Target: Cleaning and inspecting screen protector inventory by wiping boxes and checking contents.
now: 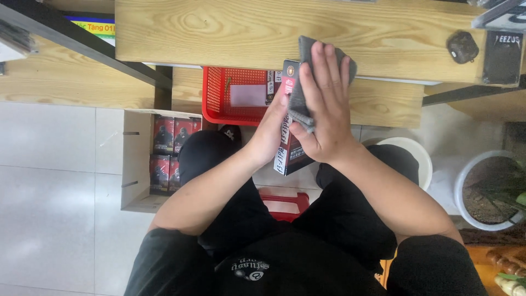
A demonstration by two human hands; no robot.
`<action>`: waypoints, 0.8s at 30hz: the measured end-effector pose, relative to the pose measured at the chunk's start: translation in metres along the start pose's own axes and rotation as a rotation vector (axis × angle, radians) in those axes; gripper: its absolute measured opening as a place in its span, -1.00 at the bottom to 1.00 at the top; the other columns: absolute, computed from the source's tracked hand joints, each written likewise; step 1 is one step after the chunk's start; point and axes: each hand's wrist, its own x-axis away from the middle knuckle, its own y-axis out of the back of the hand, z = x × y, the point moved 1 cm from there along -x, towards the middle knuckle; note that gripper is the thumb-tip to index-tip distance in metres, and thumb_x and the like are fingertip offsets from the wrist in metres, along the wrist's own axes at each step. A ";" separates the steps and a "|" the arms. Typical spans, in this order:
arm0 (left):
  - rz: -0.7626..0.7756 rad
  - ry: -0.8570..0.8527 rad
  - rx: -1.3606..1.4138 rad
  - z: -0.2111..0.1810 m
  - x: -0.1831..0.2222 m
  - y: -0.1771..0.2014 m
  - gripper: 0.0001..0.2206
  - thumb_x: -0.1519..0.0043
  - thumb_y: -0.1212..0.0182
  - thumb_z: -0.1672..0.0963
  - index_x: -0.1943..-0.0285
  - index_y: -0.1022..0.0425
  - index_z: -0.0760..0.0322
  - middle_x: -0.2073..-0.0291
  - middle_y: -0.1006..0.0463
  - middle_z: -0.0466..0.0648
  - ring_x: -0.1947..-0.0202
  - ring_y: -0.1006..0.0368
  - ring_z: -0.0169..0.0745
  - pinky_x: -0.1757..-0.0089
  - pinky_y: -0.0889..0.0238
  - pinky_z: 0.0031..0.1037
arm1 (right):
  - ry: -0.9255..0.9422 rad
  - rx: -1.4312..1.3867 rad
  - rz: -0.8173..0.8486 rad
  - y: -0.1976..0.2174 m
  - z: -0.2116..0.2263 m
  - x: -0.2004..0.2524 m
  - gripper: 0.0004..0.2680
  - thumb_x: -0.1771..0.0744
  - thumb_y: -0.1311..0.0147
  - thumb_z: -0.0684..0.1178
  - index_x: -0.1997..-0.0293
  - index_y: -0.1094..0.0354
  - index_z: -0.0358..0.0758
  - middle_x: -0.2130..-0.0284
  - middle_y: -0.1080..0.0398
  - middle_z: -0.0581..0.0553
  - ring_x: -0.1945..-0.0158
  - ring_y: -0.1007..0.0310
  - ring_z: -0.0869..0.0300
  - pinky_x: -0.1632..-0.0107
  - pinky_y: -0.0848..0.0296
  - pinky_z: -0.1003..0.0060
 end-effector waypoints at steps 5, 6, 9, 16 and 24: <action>-0.030 0.073 0.225 -0.007 -0.002 0.010 -0.53 -0.40 0.18 -0.05 -0.36 -0.19 0.31 -0.31 -0.27 0.09 -0.35 -0.15 -0.14 -0.35 0.02 -0.34 | 0.152 0.100 0.039 -0.010 0.010 0.004 -0.47 -0.41 0.60 0.40 -0.49 0.14 -0.08 -0.46 0.26 -0.28 -0.56 0.36 -0.13 -0.54 0.43 -0.35; -0.046 0.104 0.436 -0.003 -0.001 0.016 -0.59 -0.41 0.12 -0.02 -0.26 -0.33 0.35 -0.18 -0.41 0.14 -0.25 -0.30 -0.08 -0.28 -0.12 -0.36 | 0.208 0.140 0.069 -0.013 0.012 0.006 -0.45 -0.40 0.57 0.42 -0.46 0.07 -0.09 -0.44 0.19 -0.26 -0.53 0.31 -0.13 -0.51 0.41 -0.33; 0.031 0.144 0.581 -0.013 0.000 0.019 -0.52 -0.39 0.06 -0.06 -0.26 -0.34 0.39 -0.13 -0.46 0.14 -0.17 -0.38 -0.02 -0.23 -0.19 -0.31 | 0.305 0.083 0.088 -0.011 0.019 0.007 -0.51 -0.40 0.43 0.33 -0.34 -0.19 -0.17 -0.34 -0.02 -0.36 -0.44 0.09 -0.22 -0.41 0.33 -0.43; 0.061 0.131 0.275 -0.016 0.005 -0.003 -0.48 -0.37 0.13 -0.09 -0.38 -0.17 0.30 -0.28 -0.31 0.09 -0.30 -0.22 -0.11 -0.30 -0.08 -0.32 | 0.183 0.038 0.078 0.012 -0.007 0.006 -0.49 -0.42 0.44 0.34 -0.44 0.04 -0.20 -0.41 0.13 -0.38 -0.52 0.24 -0.20 -0.50 0.39 -0.37; -0.014 0.166 0.521 -0.017 -0.001 0.011 -0.49 -0.34 0.08 -0.10 -0.10 -0.44 0.43 0.01 -0.53 0.14 -0.02 -0.45 0.02 -0.12 -0.28 -0.30 | 0.294 0.093 0.139 -0.007 0.029 0.028 -0.52 -0.40 0.42 0.35 -0.38 -0.10 -0.13 -0.36 -0.01 -0.29 -0.45 0.07 -0.18 -0.44 0.29 -0.37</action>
